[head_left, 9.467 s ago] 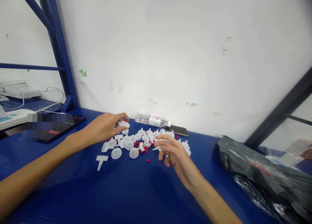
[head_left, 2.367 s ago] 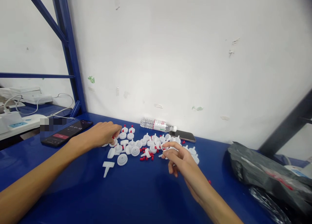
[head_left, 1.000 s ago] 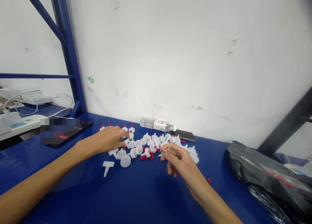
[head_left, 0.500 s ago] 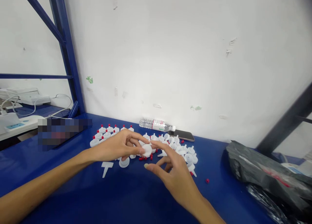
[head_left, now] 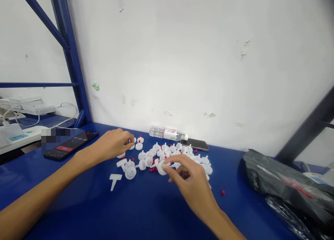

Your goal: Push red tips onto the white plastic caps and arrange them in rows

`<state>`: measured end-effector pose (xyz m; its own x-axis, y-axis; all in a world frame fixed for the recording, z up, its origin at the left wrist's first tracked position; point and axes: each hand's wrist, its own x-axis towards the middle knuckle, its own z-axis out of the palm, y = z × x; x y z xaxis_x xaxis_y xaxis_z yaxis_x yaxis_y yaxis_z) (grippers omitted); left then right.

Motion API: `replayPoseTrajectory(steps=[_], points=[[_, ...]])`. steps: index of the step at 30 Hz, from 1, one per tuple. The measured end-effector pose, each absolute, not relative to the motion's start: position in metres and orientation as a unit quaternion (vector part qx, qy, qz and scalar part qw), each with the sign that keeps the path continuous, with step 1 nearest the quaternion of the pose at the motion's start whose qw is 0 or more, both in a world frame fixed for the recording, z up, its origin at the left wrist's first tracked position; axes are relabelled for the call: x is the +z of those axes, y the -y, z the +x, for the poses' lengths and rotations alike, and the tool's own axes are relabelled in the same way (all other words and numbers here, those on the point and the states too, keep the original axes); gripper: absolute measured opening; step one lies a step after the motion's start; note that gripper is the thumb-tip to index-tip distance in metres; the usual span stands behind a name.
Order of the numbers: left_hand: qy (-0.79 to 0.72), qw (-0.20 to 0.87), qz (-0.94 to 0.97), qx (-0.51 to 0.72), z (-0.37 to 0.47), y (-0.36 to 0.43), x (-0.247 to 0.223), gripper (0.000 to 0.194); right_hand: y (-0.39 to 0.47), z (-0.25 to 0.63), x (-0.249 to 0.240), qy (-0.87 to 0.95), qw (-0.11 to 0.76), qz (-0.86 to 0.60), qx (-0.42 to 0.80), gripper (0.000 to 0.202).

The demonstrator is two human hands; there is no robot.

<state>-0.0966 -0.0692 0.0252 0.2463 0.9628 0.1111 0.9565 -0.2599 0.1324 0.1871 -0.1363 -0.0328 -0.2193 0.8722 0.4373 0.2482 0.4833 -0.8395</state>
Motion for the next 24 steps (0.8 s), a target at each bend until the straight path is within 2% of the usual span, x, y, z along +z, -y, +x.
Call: replayPoseTrajectory(steps=[4,9,16,24], points=[[-0.609,0.053,0.791,0.009,-0.108,0.070,0.026,0.015,0.136,0.187,-0.033,0.715,0.474,-0.401,0.322,0.014],[-0.585,0.118,0.801,-0.042,-0.102,0.077,0.020,0.023,0.136,0.188,-0.035,0.722,0.460,-0.404,0.322,0.015],[-0.610,0.007,0.791,-0.038,-0.102,0.072,0.015,0.021,0.139,0.189,-0.032,0.731,0.458,-0.394,0.318,0.013],[-0.606,-0.013,0.793,-0.057,-0.103,0.068,0.003,0.025,0.138,0.188,-0.031,0.734,0.460,-0.391,0.312,0.010]])
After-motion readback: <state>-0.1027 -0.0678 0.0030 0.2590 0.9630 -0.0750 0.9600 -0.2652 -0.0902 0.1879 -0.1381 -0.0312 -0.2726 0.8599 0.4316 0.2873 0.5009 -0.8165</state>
